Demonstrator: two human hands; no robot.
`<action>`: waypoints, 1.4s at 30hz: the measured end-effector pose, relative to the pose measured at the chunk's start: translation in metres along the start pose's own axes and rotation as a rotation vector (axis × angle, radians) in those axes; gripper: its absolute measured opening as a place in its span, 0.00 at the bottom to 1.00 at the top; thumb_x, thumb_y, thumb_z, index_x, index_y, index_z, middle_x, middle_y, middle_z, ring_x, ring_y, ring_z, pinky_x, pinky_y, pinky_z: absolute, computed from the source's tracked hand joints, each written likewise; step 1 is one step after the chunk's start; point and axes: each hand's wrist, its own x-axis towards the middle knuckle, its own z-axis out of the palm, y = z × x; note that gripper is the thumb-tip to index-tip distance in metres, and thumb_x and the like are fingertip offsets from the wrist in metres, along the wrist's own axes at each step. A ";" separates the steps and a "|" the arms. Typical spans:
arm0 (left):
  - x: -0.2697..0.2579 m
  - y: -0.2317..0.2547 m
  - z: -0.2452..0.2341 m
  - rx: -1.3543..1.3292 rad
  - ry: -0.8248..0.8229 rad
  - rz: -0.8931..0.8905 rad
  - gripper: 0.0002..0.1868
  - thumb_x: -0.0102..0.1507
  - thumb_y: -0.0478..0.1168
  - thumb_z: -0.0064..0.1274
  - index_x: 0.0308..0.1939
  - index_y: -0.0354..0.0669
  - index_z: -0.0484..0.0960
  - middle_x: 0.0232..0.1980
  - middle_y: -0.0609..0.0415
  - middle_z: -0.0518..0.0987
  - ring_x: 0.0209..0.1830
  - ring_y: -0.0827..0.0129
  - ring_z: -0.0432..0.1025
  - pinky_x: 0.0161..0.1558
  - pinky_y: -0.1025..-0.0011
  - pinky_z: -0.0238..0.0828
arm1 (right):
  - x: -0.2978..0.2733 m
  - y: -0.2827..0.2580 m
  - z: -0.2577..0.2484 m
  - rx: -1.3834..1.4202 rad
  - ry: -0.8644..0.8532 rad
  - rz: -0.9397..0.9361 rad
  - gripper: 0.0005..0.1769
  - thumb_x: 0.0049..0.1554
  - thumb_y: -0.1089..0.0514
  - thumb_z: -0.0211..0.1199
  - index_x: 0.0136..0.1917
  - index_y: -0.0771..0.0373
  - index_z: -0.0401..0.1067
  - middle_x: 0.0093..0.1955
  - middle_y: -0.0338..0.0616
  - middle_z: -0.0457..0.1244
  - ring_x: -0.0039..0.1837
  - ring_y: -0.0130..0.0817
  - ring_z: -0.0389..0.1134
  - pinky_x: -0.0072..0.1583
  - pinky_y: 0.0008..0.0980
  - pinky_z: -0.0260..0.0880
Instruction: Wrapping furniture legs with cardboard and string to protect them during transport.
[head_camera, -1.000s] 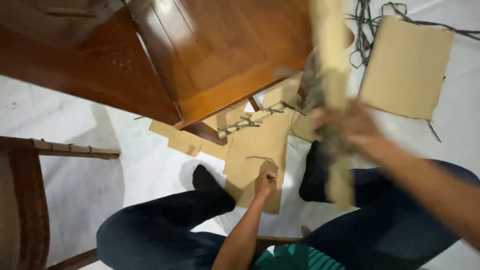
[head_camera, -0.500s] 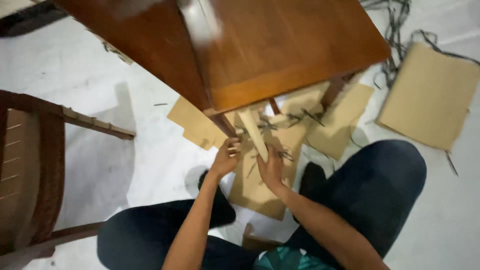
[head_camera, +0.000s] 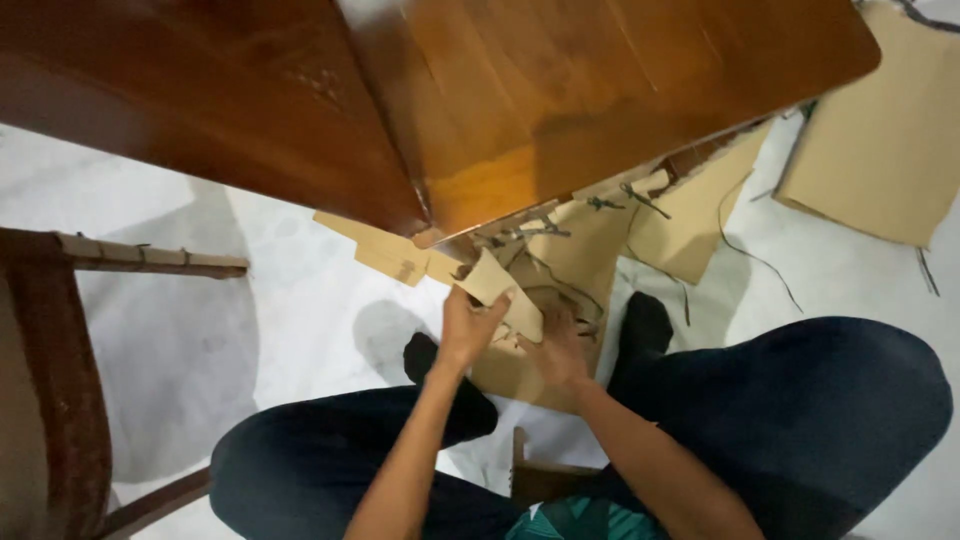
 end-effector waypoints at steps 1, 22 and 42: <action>0.000 0.006 -0.007 -0.010 -0.052 0.006 0.27 0.57 0.39 0.67 0.57 0.30 0.76 0.51 0.33 0.82 0.55 0.47 0.77 0.53 0.50 0.78 | 0.007 0.035 0.016 -0.170 -0.008 -0.001 0.40 0.53 0.46 0.73 0.68 0.69 0.60 0.64 0.61 0.59 0.67 0.61 0.65 0.63 0.56 0.70; -0.044 0.062 -0.088 0.079 0.029 0.226 0.13 0.54 0.36 0.71 0.39 0.39 0.84 0.39 0.45 0.85 0.43 0.61 0.75 0.52 0.59 0.69 | 0.043 0.039 0.043 -0.927 -0.252 -0.422 0.31 0.56 0.51 0.53 0.74 0.47 0.61 0.82 0.46 0.48 0.82 0.55 0.43 0.71 0.48 0.58; 0.029 0.001 -0.067 -0.035 -0.040 0.402 0.14 0.56 0.31 0.68 0.41 0.43 0.81 0.40 0.55 0.82 0.47 0.68 0.73 0.54 0.67 0.68 | 0.055 -0.128 -0.004 0.235 0.198 -0.567 0.27 0.55 0.58 0.68 0.66 0.69 0.67 0.59 0.61 0.65 0.59 0.62 0.69 0.58 0.49 0.72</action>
